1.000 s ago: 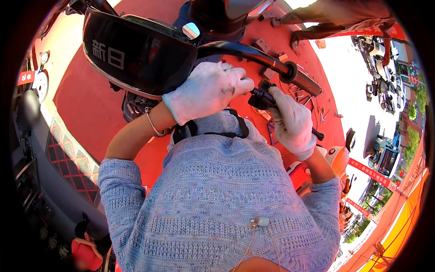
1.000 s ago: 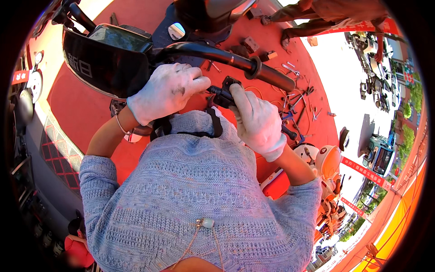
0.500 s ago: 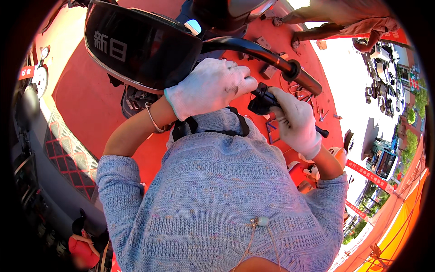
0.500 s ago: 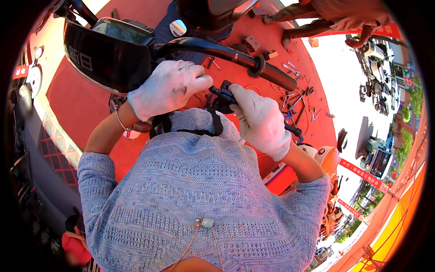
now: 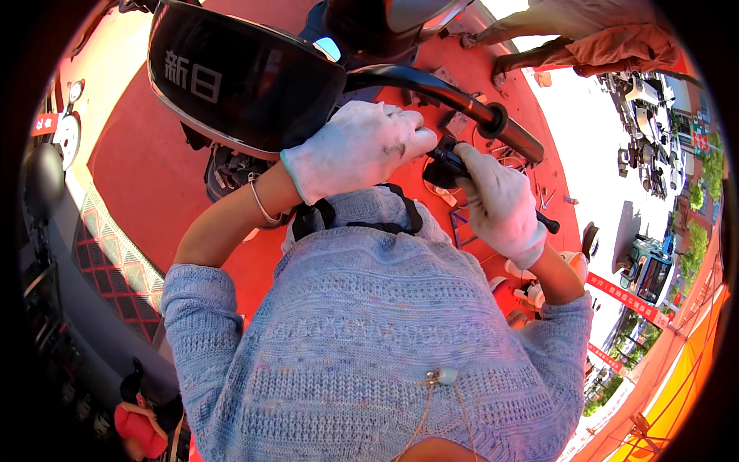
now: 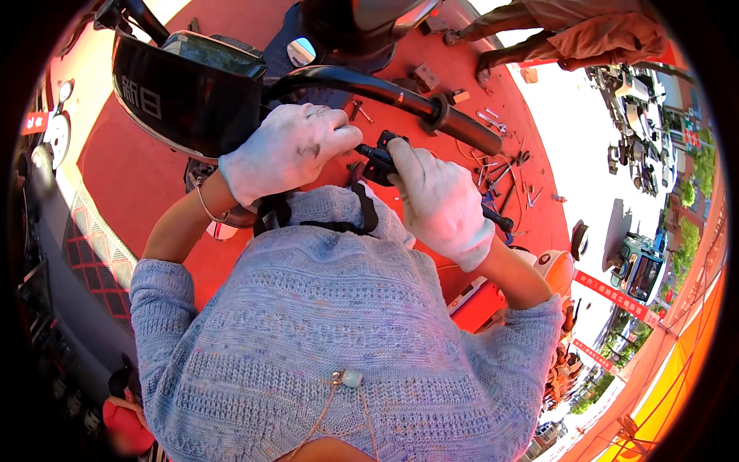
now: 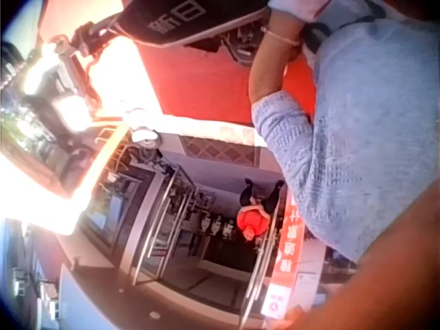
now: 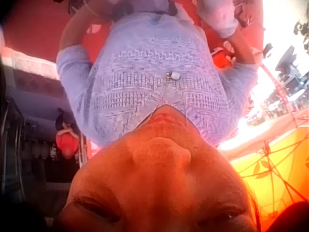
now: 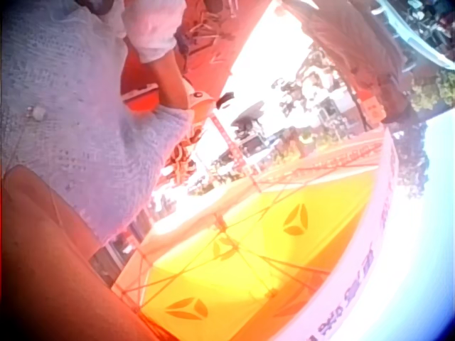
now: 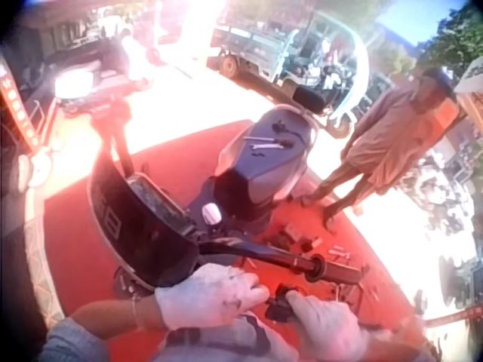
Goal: The person repairs a scooter's handlebar assembly in a workshop. They connect electrical wires, secure components with a hammer and pliers, and adjust the handlebar controls.
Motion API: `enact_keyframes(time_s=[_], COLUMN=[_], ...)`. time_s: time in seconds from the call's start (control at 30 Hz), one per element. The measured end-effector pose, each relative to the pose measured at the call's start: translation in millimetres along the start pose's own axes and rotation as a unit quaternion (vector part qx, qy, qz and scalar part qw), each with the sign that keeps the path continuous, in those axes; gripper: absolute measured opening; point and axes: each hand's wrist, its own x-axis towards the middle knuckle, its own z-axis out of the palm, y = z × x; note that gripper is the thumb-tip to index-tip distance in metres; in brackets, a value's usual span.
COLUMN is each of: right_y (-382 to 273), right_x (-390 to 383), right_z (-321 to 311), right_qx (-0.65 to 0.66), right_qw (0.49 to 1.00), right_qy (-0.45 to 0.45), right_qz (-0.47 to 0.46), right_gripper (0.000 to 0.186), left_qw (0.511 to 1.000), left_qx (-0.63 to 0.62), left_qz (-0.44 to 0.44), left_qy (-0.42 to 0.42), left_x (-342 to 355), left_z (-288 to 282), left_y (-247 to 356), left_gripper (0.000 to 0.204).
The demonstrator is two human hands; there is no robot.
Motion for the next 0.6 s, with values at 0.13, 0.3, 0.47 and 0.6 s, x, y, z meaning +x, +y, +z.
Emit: enact_keyframes(time_s=[0.13,0.3,0.47,0.6], right_y=[4.3,7.3,10.6,10.1], right_x=[0.9,0.6,5.1,8.5], right_z=[-2.2,-5.6,-10.7,-15.6], right_qx=[0.042,0.097,0.125,0.157], right_qw=[0.999,0.994,0.991,0.987], right_qy=[0.019,0.029,0.005,-0.004], right_qz=[0.012,0.029,0.040,0.040], right_gripper=[0.040,0.038,0.038,0.036], left_qw=[0.999,0.997,0.993,0.988], left_qx=[-0.003,-0.009,-0.055,-0.098], left_qz=[-0.011,-0.011,-0.022,0.000], left_qy=[0.037,0.078,0.101,0.121], left_x=[1.0,2.4,7.3,7.9], left_z=[3.9,8.6,-2.0,2.7], left_y=[-0.7,-0.8,7.2,1.9], left_gripper=[0.015,0.026,0.030,0.032])
